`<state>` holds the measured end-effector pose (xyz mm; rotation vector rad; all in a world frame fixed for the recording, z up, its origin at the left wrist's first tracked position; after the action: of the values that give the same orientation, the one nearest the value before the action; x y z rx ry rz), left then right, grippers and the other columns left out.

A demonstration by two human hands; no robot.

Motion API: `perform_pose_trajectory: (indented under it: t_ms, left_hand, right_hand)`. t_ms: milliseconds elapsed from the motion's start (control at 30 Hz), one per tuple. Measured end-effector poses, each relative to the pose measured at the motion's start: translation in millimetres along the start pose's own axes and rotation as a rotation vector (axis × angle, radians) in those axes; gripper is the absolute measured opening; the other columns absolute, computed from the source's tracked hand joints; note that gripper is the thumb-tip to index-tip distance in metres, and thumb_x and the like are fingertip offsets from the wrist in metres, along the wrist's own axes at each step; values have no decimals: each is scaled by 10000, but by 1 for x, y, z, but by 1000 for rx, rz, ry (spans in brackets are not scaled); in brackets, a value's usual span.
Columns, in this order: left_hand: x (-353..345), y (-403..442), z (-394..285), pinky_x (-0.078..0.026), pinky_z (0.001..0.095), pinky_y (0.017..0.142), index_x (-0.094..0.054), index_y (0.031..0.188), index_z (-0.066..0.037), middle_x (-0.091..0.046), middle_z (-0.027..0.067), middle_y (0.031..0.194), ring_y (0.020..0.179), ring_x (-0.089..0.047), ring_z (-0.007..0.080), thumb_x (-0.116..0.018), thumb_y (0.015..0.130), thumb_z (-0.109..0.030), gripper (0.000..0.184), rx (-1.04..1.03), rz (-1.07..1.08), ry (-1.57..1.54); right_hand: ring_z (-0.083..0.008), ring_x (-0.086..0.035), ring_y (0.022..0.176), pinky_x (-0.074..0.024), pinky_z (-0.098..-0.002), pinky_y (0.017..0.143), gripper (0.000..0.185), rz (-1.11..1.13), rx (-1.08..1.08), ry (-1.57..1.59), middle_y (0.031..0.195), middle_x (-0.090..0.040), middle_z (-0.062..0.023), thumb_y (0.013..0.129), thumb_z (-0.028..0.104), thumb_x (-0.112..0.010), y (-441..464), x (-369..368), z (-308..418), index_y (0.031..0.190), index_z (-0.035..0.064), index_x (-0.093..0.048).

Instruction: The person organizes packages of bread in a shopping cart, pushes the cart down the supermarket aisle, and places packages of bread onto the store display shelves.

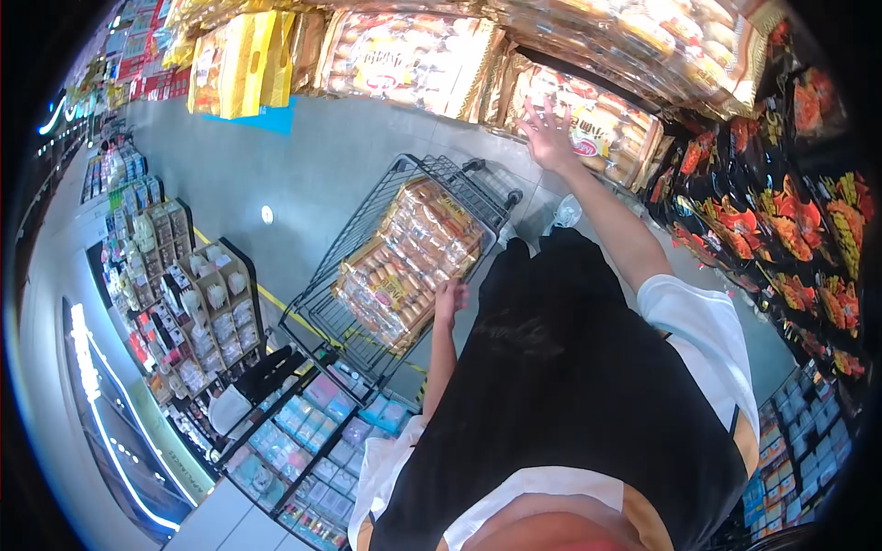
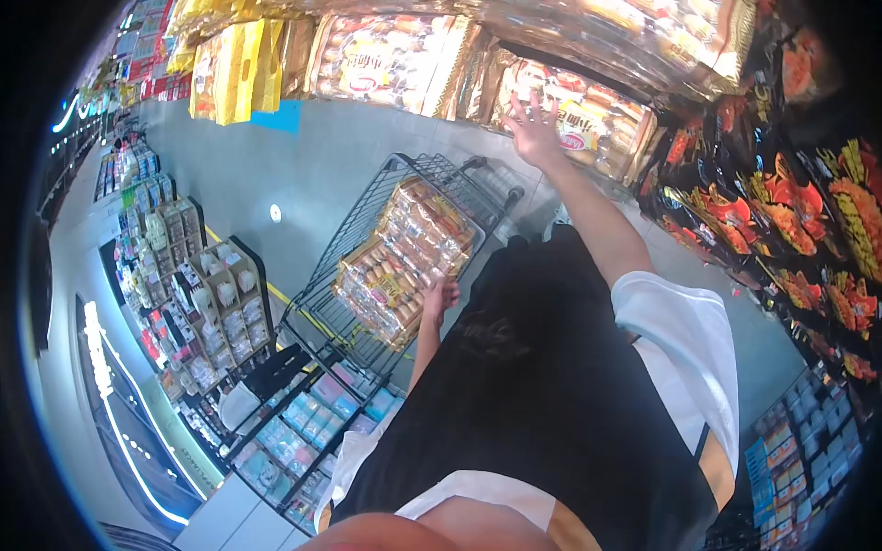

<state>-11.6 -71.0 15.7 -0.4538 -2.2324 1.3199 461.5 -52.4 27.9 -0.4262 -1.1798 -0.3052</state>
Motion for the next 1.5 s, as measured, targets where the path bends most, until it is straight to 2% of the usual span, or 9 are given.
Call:
perform_pose_trajectory:
  t_ms: [133, 267, 300, 333, 567, 933, 1100, 1300, 1500]
  left_hand:
    - [20, -37, 61, -511, 354, 660, -528, 1145, -100, -643, 69, 987, 802, -621, 167, -525, 936, -380, 350, 61, -73, -91]
    - [25, -34, 113, -492, 308, 628, -552, 1129, -103, -646, 59, 946, 786, -617, 152, -542, 928, -379, 342, 24, -174, -181]
    - [30, -30, 123, -478, 277, 603, -567, 1112, -106, -649, 51, 925, 790, -619, 134, -551, 927, -363, 317, -32, -218, -145]
    - [29, -32, 122, -482, 276, 606, -564, 1116, -99, -646, 47, 919, 776, -611, 129, -541, 936, -318, 285, -53, -236, -258]
    - [60, 18, 59, -500, 280, 657, -554, 1143, -86, -643, 42, 925, 779, -605, 114, -465, 963, -162, 215, -284, -307, -426]
    - [70, 106, 83, -521, 318, 729, -536, 1179, -55, -658, 103, 979, 854, -633, 173, -456, 966, -247, 298, -25, 108, -233]
    - [81, 63, 58, -522, 326, 744, -538, 1178, -47, -649, 107, 1003, 894, -626, 173, -442, 981, -223, 281, -150, 111, -498]
    - [124, -5, 52, -513, 321, 776, -535, 1204, -59, -645, 106, 1051, 927, -626, 181, -469, 971, -238, 302, -233, 46, -640]
    - [170, -26, 99, -494, 346, 810, -538, 1208, -74, -651, 105, 1080, 952, -628, 188, -461, 971, -252, 307, -127, -101, -602]
  right_hand:
    - [-367, -34, 1442, -2, -748, 1035, 560, 35, 3, 22, 1571, -127, -47, 832, 326, -561, 6, -3, 7, 1377, 276, -442]
    - [-398, -262, 1378, -136, -705, 1059, 587, 417, 40, 153, 1475, -318, -186, 838, 335, -555, 0, 7, 20, 1383, 164, -422]
    - [-423, -406, 1270, -272, -588, 1070, 527, 308, 120, 465, 1362, -452, -223, 862, 291, -533, -1, -11, 16, 1347, 106, -441]
    - [-416, -481, 1184, -367, -474, 1033, 456, -175, 266, 118, 1280, -517, -232, 875, 224, -528, -16, 1, 24, 1302, 74, -473]
    - [-395, -643, 808, -495, -457, 718, 207, 81, 45, 556, 822, -650, -209, 922, 224, -536, -143, -22, 39, 987, 47, -623]
    - [-393, -622, 840, -485, -462, 742, 186, 330, 187, 470, 845, -652, -190, 903, 220, -506, -138, -54, 190, 974, 94, -621]
    - [-359, -641, 839, -494, -437, 751, 209, 519, 110, 640, 853, -672, -160, 878, 218, -516, -112, -144, 267, 996, 74, -611]
    - [-377, -572, 1103, -442, -459, 964, 440, 774, -124, 105, 1177, -603, -222, 899, 392, -472, -117, -242, 271, 1226, 105, -541]
    - [-375, -578, 1092, -449, -470, 943, 470, 858, 48, -8, 1167, -604, -231, 920, 398, -450, -108, -274, 267, 1282, 103, -503]
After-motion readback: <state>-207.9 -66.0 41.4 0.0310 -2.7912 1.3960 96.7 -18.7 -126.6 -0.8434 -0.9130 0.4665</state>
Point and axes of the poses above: each hand's wrist, its own y-axis towards the middle knuckle, its own x-axis out of the back of the hand, z = x × y, the point moved 5 cm from there along y, towards the middle knuckle
